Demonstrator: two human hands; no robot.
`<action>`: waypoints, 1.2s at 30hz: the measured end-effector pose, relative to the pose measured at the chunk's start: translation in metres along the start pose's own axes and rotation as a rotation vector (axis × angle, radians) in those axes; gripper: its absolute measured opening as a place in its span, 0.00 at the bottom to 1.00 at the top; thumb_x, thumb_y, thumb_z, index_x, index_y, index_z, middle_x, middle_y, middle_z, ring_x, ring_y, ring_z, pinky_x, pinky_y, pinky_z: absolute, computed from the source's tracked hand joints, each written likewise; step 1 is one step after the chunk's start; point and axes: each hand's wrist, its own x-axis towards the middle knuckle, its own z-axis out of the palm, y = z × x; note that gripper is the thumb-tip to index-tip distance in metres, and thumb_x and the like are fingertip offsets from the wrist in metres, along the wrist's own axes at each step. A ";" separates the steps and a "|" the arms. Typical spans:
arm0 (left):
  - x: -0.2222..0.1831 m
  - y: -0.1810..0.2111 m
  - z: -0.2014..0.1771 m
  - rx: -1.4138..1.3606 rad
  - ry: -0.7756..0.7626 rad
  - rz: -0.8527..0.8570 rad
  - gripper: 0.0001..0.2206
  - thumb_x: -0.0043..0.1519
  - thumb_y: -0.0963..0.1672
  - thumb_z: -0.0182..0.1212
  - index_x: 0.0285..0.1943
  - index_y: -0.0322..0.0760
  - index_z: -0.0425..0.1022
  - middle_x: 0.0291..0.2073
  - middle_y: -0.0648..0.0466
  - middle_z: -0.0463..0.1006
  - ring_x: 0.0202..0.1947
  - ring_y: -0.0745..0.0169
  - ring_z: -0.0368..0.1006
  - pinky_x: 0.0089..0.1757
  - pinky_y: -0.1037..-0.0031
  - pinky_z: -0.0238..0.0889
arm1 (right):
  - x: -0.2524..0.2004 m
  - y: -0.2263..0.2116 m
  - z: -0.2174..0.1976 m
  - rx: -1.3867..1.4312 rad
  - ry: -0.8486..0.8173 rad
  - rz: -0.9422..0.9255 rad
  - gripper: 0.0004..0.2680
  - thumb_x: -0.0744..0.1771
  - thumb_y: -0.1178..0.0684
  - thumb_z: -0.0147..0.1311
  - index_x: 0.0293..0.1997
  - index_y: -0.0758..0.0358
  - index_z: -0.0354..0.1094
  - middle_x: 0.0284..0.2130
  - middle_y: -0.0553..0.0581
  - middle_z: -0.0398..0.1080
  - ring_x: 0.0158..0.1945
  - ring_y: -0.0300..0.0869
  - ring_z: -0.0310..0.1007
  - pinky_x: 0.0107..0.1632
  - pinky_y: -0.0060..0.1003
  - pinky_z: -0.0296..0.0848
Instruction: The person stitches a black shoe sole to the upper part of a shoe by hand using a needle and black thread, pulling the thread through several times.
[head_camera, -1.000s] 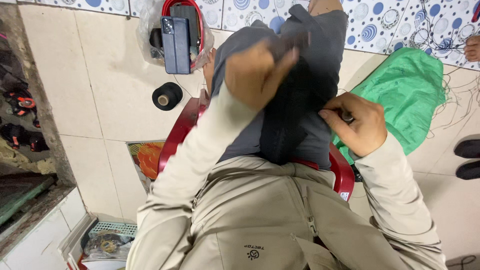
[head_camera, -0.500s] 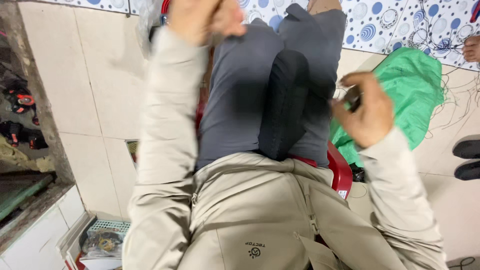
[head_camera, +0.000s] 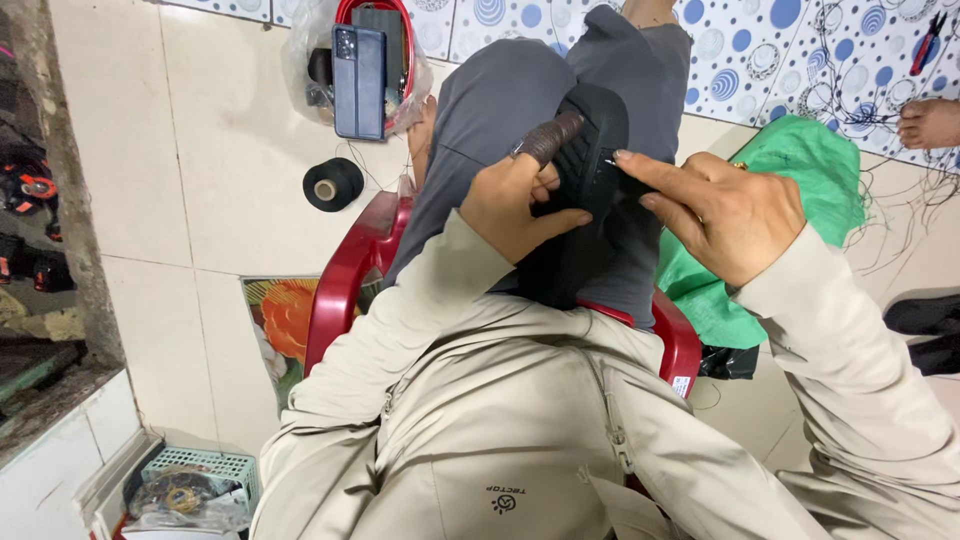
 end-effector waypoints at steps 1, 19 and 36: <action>-0.001 -0.002 0.003 -0.097 -0.064 -0.039 0.34 0.48 0.51 0.70 0.62 0.48 0.57 0.26 0.66 0.69 0.23 0.71 0.66 0.33 0.78 0.63 | 0.000 0.001 0.000 0.008 0.001 -0.009 0.14 0.69 0.44 0.49 0.63 0.34 0.62 0.24 0.42 0.61 0.21 0.41 0.61 0.17 0.36 0.53; 0.018 -0.017 0.011 -0.165 -0.211 -0.051 0.24 0.43 0.54 0.71 0.22 0.41 0.58 0.16 0.56 0.64 0.16 0.62 0.60 0.23 0.71 0.52 | 0.022 -0.005 -0.019 -0.449 0.049 -0.251 0.17 0.64 0.49 0.48 0.60 0.35 0.63 0.22 0.44 0.56 0.13 0.38 0.57 0.15 0.32 0.52; 0.019 -0.031 0.024 -0.195 -0.040 0.130 0.24 0.41 0.58 0.69 0.23 0.42 0.63 0.12 0.56 0.65 0.16 0.55 0.69 0.22 0.68 0.62 | 0.031 -0.012 0.037 -0.182 0.044 -0.023 0.20 0.64 0.51 0.45 0.65 0.36 0.56 0.21 0.51 0.65 0.19 0.50 0.70 0.27 0.47 0.73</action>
